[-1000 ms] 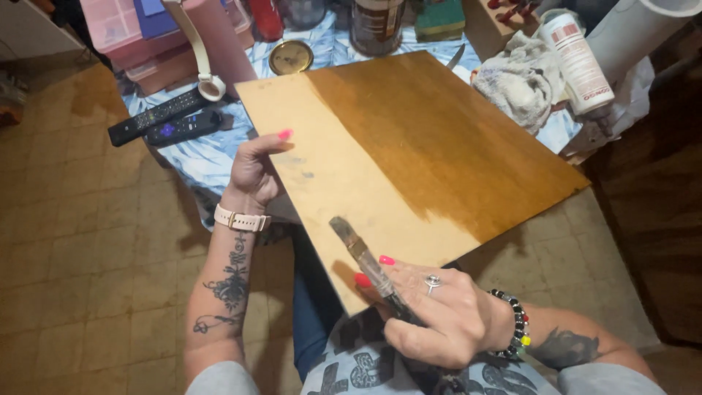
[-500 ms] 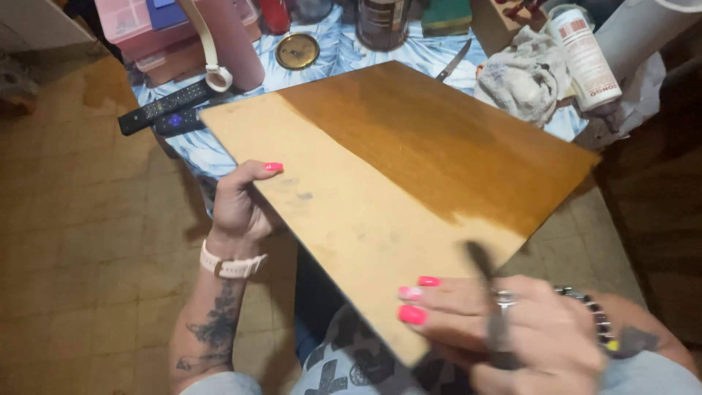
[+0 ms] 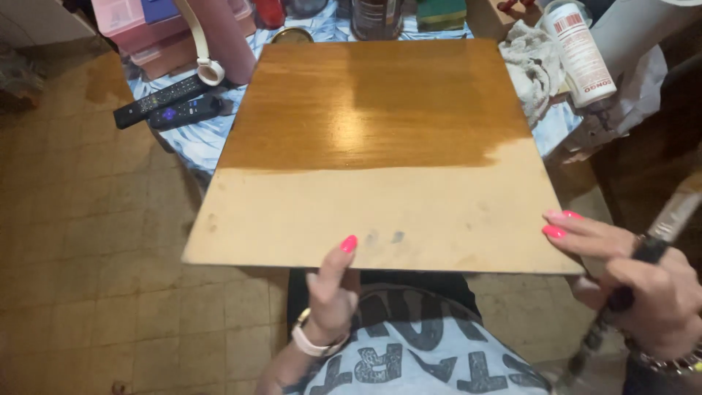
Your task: Staining a wooden board with a paintbrush
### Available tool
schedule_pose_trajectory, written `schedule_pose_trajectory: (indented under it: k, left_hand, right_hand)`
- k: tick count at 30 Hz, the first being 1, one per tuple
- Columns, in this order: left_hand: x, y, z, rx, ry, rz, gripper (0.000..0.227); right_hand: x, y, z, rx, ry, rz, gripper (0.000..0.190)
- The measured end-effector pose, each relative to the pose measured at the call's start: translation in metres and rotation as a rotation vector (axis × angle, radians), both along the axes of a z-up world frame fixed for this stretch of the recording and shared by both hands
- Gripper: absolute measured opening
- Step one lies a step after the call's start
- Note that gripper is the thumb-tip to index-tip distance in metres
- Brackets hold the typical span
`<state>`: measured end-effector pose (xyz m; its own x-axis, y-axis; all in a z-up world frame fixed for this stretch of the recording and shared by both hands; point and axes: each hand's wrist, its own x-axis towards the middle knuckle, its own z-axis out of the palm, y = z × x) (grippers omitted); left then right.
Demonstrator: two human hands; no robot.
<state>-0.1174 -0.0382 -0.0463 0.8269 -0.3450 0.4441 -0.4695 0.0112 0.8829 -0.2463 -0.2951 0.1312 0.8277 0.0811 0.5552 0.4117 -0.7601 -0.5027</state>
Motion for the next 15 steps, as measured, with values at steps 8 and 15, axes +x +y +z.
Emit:
schedule_pose_trajectory:
  k: [8, 15]
  left_hand:
    - [-0.011, -0.035, -0.008, 0.172, -0.153, -0.015, 0.039]
    - [-0.002, -0.051, -0.010, 0.094, -0.090, -0.030, 0.028]
  right_hand:
    - [0.023, -0.031, -0.045, -0.159, -0.211, -0.110, 0.026]
    - [0.030, -0.044, -0.070, -0.220, -0.189, -0.229, 0.019]
